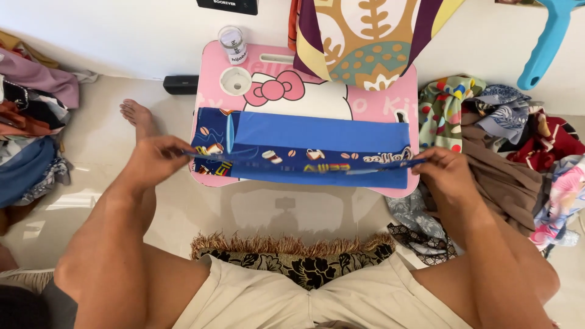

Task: The person is folding a blue hijab on a small table and then using a lint roller to clean it.

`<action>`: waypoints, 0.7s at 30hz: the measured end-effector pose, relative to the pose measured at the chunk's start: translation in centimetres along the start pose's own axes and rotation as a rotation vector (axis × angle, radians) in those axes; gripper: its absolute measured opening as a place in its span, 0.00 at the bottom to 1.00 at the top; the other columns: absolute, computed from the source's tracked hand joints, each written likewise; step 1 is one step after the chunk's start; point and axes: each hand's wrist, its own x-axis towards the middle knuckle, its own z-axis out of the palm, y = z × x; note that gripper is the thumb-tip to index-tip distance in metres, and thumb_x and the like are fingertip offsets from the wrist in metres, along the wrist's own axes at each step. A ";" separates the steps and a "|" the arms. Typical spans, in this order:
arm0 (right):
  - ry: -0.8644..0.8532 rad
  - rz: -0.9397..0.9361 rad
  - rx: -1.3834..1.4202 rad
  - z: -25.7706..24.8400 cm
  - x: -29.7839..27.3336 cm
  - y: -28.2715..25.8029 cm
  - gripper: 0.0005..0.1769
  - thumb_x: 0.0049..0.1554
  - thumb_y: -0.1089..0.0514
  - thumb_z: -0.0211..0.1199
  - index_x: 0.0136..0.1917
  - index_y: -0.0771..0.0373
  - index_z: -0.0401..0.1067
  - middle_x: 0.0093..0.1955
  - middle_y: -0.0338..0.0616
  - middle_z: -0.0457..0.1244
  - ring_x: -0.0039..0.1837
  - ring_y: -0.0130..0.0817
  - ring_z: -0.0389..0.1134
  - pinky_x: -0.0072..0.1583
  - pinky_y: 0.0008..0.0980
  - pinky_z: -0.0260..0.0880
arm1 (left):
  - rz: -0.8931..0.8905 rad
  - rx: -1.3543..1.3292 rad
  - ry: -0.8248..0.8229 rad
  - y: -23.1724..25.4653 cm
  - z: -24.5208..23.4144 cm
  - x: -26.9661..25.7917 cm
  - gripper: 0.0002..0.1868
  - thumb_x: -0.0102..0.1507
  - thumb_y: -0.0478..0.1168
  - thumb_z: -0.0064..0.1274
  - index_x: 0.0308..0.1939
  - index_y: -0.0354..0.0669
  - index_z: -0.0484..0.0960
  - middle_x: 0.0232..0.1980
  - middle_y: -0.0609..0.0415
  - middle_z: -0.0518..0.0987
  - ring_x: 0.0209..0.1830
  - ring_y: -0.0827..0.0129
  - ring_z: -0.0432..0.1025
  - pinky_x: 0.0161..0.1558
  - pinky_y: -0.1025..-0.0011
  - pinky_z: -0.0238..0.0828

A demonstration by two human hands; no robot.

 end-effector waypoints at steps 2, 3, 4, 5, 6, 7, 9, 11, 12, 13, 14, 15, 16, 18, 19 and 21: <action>0.031 0.020 -0.007 0.7 -0.3 1.8 0.14 0.48 0.79 0.64 0.48 0.75 0.75 0.40 0.56 0.67 0.41 0.41 0.72 0.47 0.38 0.77 | -0.003 0.056 -0.031 -1.2 0.7 -0.7 0.11 0.53 0.28 0.62 0.38 0.41 0.90 0.37 0.44 0.86 0.33 0.65 0.77 0.38 0.74 0.69; -0.008 0.037 -0.046 1.0 -0.3 2.3 0.15 0.46 0.79 0.65 0.48 0.73 0.76 0.39 0.55 0.68 0.41 0.38 0.72 0.48 0.36 0.76 | -0.018 0.127 -0.056 -1.2 0.7 -0.9 0.11 0.53 0.29 0.62 0.38 0.41 0.90 0.38 0.44 0.86 0.36 0.63 0.79 0.41 0.72 0.71; -0.046 0.055 -0.084 1.4 -0.3 2.8 0.16 0.45 0.79 0.66 0.48 0.72 0.77 0.38 0.54 0.69 0.41 0.36 0.72 0.49 0.35 0.76 | -0.033 0.198 -0.081 -1.1 0.8 -1.1 0.11 0.53 0.29 0.62 0.39 0.40 0.90 0.39 0.44 0.87 0.38 0.60 0.80 0.43 0.69 0.72; -0.048 0.057 -0.085 1.1 -0.2 3.5 0.16 0.45 0.79 0.66 0.48 0.72 0.77 0.38 0.54 0.69 0.41 0.36 0.72 0.49 0.35 0.76 | -0.035 0.197 -0.081 -1.1 1.2 -1.1 0.11 0.53 0.29 0.62 0.39 0.40 0.90 0.39 0.44 0.87 0.38 0.60 0.80 0.43 0.69 0.72; -0.078 0.065 -0.153 0.8 -0.2 4.3 0.15 0.45 0.78 0.67 0.47 0.72 0.78 0.38 0.54 0.69 0.41 0.35 0.71 0.48 0.33 0.75 | -0.033 0.271 -0.109 -1.1 1.5 -1.1 0.11 0.54 0.31 0.62 0.40 0.41 0.90 0.41 0.46 0.87 0.41 0.58 0.81 0.45 0.66 0.74; -0.108 0.070 -0.221 0.6 0.1 5.0 0.15 0.45 0.78 0.67 0.46 0.71 0.79 0.38 0.54 0.69 0.42 0.34 0.70 0.47 0.32 0.74 | -0.029 0.345 -0.133 -1.0 1.8 -1.0 0.11 0.54 0.32 0.63 0.41 0.42 0.90 0.43 0.48 0.87 0.44 0.57 0.81 0.48 0.63 0.75; -0.124 0.067 -0.250 0.7 0.1 4.9 0.14 0.45 0.77 0.68 0.46 0.71 0.79 0.38 0.54 0.70 0.43 0.35 0.70 0.48 0.32 0.74 | -0.011 0.414 -0.145 0.1 2.0 -1.1 0.10 0.54 0.33 0.63 0.40 0.43 0.90 0.43 0.49 0.87 0.44 0.57 0.81 0.49 0.64 0.76; -0.136 0.065 -0.279 0.9 0.0 4.6 0.14 0.45 0.76 0.68 0.46 0.71 0.80 0.39 0.54 0.70 0.44 0.35 0.70 0.48 0.33 0.74 | 0.009 0.483 -0.159 0.5 2.2 -1.0 0.10 0.55 0.33 0.63 0.40 0.43 0.90 0.43 0.51 0.88 0.44 0.58 0.81 0.49 0.64 0.76; -0.147 0.069 -0.331 1.0 -0.1 4.4 0.13 0.45 0.76 0.68 0.46 0.71 0.80 0.39 0.57 0.70 0.44 0.39 0.71 0.49 0.37 0.75 | 0.041 0.516 -0.157 0.3 2.4 -0.9 0.09 0.55 0.34 0.63 0.39 0.43 0.90 0.42 0.52 0.87 0.44 0.58 0.81 0.49 0.64 0.76; -0.159 0.075 -0.381 1.2 -0.2 4.2 0.12 0.45 0.76 0.69 0.45 0.71 0.80 0.39 0.60 0.71 0.45 0.43 0.72 0.50 0.40 0.76 | 0.072 0.550 -0.155 0.2 2.5 -0.8 0.08 0.54 0.35 0.64 0.38 0.44 0.90 0.41 0.52 0.87 0.43 0.59 0.81 0.48 0.64 0.77; -0.158 0.075 -0.382 1.3 -0.1 3.8 0.12 0.45 0.76 0.69 0.45 0.71 0.80 0.39 0.60 0.71 0.45 0.43 0.72 0.50 0.40 0.76 | 0.073 0.549 -0.156 0.0 2.5 -0.7 0.08 0.54 0.35 0.64 0.38 0.44 0.90 0.41 0.52 0.87 0.43 0.59 0.81 0.48 0.64 0.77; -0.137 0.070 -0.377 1.4 0.0 3.5 0.13 0.46 0.75 0.69 0.46 0.70 0.80 0.40 0.58 0.70 0.45 0.41 0.72 0.51 0.39 0.76 | 0.106 0.553 -0.126 -0.2 2.6 -0.7 0.08 0.55 0.36 0.63 0.39 0.45 0.90 0.41 0.52 0.87 0.43 0.59 0.81 0.48 0.64 0.77; -0.116 0.066 -0.373 1.5 0.1 3.2 0.13 0.46 0.74 0.70 0.47 0.69 0.80 0.41 0.56 0.70 0.46 0.39 0.71 0.52 0.37 0.75 | 0.138 0.557 -0.096 -0.4 2.6 -0.6 0.08 0.56 0.36 0.63 0.39 0.45 0.89 0.41 0.52 0.86 0.43 0.59 0.81 0.47 0.64 0.77; -0.088 0.029 -0.293 1.0 0.5 3.2 0.12 0.48 0.75 0.68 0.46 0.70 0.78 0.44 0.56 0.70 0.48 0.37 0.71 0.53 0.34 0.75 | 0.257 0.562 -0.019 -0.7 2.1 -0.4 0.07 0.56 0.37 0.65 0.38 0.47 0.88 0.41 0.56 0.86 0.42 0.63 0.80 0.48 0.68 0.77; -0.057 -0.008 -0.212 0.7 0.8 3.3 0.10 0.49 0.76 0.67 0.46 0.71 0.77 0.47 0.55 0.70 0.50 0.36 0.71 0.54 0.31 0.74 | 0.378 0.566 0.060 -0.9 1.8 -0.2 0.05 0.57 0.37 0.66 0.37 0.48 0.87 0.42 0.59 0.85 0.41 0.67 0.80 0.49 0.72 0.76; -0.067 -0.011 -0.199 0.7 0.3 2.8 0.10 0.49 0.76 0.67 0.45 0.72 0.76 0.47 0.55 0.70 0.50 0.36 0.71 0.54 0.31 0.74 | 0.390 0.568 0.045 -0.2 1.5 -0.5 0.05 0.57 0.37 0.66 0.36 0.48 0.87 0.41 0.59 0.85 0.42 0.66 0.80 0.50 0.72 0.76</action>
